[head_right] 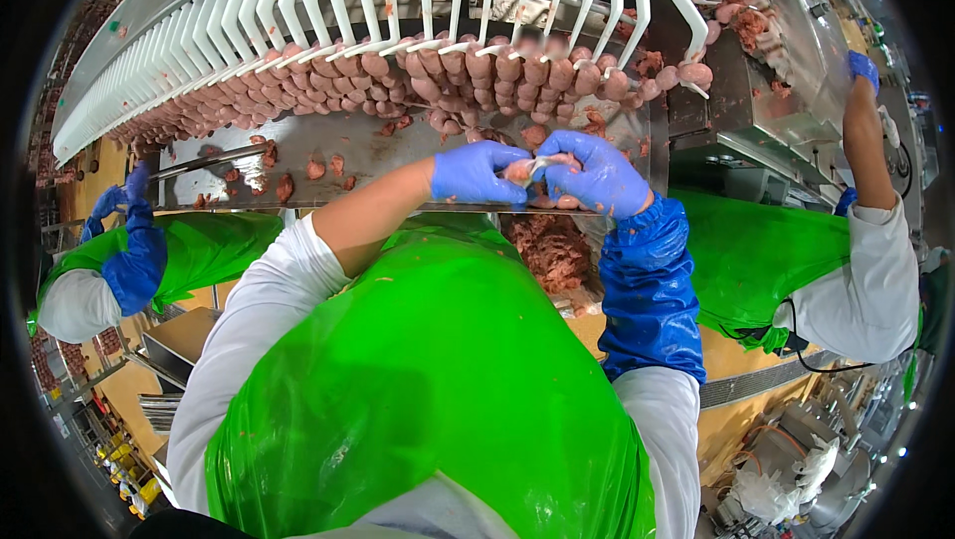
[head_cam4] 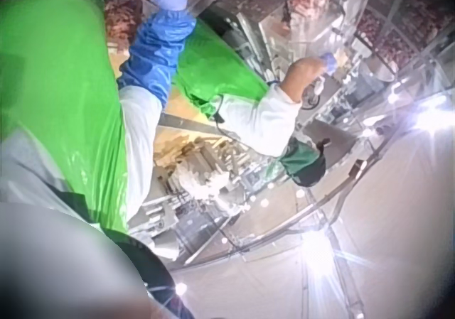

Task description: The person repeatedly picks up raw sausage links from a conveyor, ties them into small bundles, and places them onto a rotating rack. The person also occasionally scrapes loose meat from the conveyor surface back into the processing area.

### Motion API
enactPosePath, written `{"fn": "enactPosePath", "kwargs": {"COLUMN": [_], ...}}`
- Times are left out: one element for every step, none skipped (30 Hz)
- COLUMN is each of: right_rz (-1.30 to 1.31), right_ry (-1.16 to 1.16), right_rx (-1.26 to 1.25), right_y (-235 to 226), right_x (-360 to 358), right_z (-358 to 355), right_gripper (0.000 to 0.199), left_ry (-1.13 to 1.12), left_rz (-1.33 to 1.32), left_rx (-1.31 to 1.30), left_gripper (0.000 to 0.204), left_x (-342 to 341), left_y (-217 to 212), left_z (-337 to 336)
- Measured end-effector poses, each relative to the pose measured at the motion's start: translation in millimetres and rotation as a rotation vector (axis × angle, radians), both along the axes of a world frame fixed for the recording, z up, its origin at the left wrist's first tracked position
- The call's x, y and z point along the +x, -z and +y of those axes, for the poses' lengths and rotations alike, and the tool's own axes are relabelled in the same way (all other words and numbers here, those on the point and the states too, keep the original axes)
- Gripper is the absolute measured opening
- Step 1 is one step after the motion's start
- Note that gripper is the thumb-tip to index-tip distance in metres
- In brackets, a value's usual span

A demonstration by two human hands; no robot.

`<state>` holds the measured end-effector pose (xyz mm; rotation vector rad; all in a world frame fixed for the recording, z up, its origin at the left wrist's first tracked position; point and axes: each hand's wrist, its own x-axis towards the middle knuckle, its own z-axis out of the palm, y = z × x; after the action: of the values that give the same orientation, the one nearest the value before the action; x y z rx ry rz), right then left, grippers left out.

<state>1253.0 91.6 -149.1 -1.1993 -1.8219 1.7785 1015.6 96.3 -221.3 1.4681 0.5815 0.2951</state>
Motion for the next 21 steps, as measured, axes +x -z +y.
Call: {"fn": "enactPosePath", "kwargs": {"right_rz": [-0.034, -0.060, -0.085, -0.111, -0.110, -0.108, -0.107, -0.108, -0.108, -0.102, -0.095, -0.093, -0.090, -0.045, 0.000, 0.044, 0.032, 0.015, -0.001, -0.040, -0.075], "right_ry": [0.010, 0.024, 0.039, 0.053, 0.051, 0.047, 0.044, 0.015, -0.013, -0.048, -0.054, -0.060, -0.065, -0.061, -0.062, -0.062, -0.075, -0.087, -0.098, -0.114, -0.136], "right_rx": [0.093, 0.178, 0.260, 0.341, 0.352, 0.367, 0.382, 0.401, 0.420, 0.440, 0.442, 0.443, 0.444, 0.405, 0.368, 0.331, 0.342, 0.356, 0.370, 0.401, 0.433], "right_y": [-1.3, -0.3, 2.2, 4.5, 5.6, 5.2, 5.5, 7.6, 11.2, 14.0, 18.0, 23.4, 26.8, 28.8, 27.9, 27.6, 28.3, 27.1, 26.3, 28.8, 34.0], "right_x": [-1.6, -3.3, -5.5, -8.1, -11.5, -15.7, -19.1, -22.0, -24.6, -27.8, -29.8, -31.9, -34.4, -37.4, -41.8, -46.0, -49.7, -53.5, -56.7, -55.4, -51.0], "right_z": [2.3, 2.7, 1.7, 0.8, 0.0, 0.5, 1.3, 2.8, 4.9, 6.2, 7.1, 9.0, 10.8, 11.8, 13.0, 14.5, 16.8, 19.4, 22.0, 24.8, 29.7], "right_gripper": [0.014, 0.014, 0.014, 0.015, 0.014, 0.014, 0.013, 0.013, 0.013, 0.013, 0.013, 0.013, 0.013, 0.013, 0.013, 0.013, 0.013, 0.013, 0.012, 0.012, 0.012], "left_ry": [-0.009, -0.020, -0.037, -0.055, -0.074, -0.059, -0.044, -0.028, -0.035, -0.058, -0.081, -0.101, -0.116, -0.131, -0.149, -0.160, -0.169, -0.175, -0.130, -0.082, -0.041], "left_rz": [-0.013, -0.026, -0.029, -0.032, -0.035, 0.003, 0.040, 0.077, 0.159, 0.166, 0.173, 0.176, 0.110, 0.043, -0.025, 0.031, 0.087, 0.140, 0.287, 0.435, 0.584], "left_rx": [-0.127, -0.253, -0.287, -0.321, -0.354, -0.310, -0.266, -0.221, -0.152, -0.218, -0.283, -0.350, -0.379, -0.407, -0.432, -0.359, -0.286, -0.211, -0.055, 0.102, 0.257], "left_gripper": [0.048, 0.043, 0.041, 0.038, 0.036, 0.035, 0.034, 0.033, 0.029, 0.027, 0.026, 0.024, 0.023, 0.022, 0.022, 0.023, 0.024, 0.025, 0.027, 0.030, 0.032], "left_x": [-4.6, -9.3, -13.9, -18.7, -24.3, -32.0, -41.1, -50.4, -59.6, -70.7, -81.5, -90.3, -98.1, -105.3, -108.3, -108.9, -107.7, -105.5, -104.5, -104.4, -108.3], "left_y": [-2.4, -5.4, -6.9, -8.1, -7.7, -6.7, -5.5, -4.6, -5.7, -4.9, -1.0, 5.7, 12.3, 19.0, 21.2, 23.6, 25.8, 22.5, 18.4, 12.9, 8.0], "left_z": [0.2, 0.4, 0.7, 2.0, 2.6, 3.7, 4.4, 4.2, 0.3, -3.5, -7.7, -9.9, -11.5, -12.6, -13.2, -13.4, -13.4, -12.4, -11.2, -9.7, -8.3]}}
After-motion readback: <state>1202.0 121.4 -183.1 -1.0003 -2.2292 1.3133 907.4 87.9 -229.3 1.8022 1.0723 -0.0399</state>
